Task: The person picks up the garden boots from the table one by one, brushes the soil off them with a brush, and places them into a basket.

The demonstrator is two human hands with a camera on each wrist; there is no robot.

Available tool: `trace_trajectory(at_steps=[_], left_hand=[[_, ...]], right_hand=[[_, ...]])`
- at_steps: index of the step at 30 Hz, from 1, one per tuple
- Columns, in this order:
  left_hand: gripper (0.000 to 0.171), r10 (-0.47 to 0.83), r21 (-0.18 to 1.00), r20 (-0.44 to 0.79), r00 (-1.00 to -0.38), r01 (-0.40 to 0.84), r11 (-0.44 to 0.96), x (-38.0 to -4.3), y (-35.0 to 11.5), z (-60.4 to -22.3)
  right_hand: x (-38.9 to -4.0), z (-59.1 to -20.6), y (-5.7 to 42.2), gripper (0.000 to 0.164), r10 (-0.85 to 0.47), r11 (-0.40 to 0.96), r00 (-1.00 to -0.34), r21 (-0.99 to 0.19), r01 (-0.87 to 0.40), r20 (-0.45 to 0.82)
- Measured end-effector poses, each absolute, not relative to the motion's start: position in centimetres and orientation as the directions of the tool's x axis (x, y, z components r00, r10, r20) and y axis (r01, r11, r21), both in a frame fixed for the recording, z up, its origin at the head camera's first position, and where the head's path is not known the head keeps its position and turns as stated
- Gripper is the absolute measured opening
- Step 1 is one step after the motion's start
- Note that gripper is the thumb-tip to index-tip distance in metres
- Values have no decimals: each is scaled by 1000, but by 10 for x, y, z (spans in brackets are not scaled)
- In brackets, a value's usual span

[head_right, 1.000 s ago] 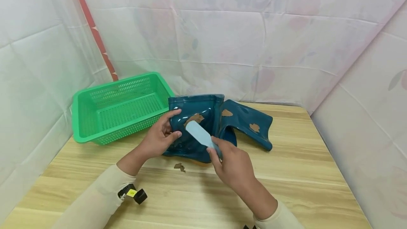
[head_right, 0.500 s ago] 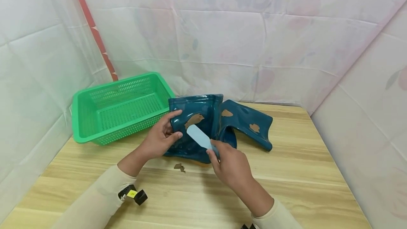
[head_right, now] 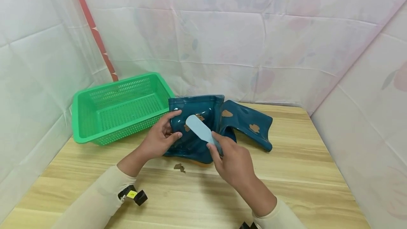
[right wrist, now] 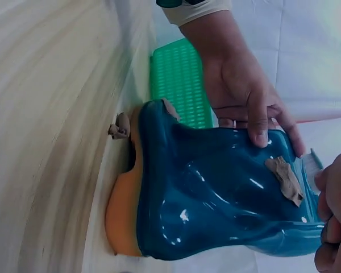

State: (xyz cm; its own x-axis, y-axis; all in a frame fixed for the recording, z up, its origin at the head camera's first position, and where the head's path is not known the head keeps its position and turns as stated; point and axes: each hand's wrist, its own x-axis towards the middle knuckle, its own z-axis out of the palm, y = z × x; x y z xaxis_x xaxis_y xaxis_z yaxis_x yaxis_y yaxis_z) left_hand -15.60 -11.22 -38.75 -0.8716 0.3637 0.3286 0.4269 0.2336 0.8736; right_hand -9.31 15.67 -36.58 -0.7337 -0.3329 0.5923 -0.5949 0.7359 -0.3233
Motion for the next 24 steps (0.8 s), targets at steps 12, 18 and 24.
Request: trace_trajectory(at_steps=[12,18,24], left_hand=[[68,351,880,314,-882,409,241,-155,-114,-388],[66,362,875,334,-870,429,225,-156,-114,-388],[67,366,870,341,-866,439,225,-155,-113,-389]], right_hand=[[-90,-382,155,34,-368,778,-855,-383,-498,365],[-90,-376,166,37,-314,736,-784,-385,-557,536],[-98,-368,167,41,-224,754,-750,-377,-538,622]])
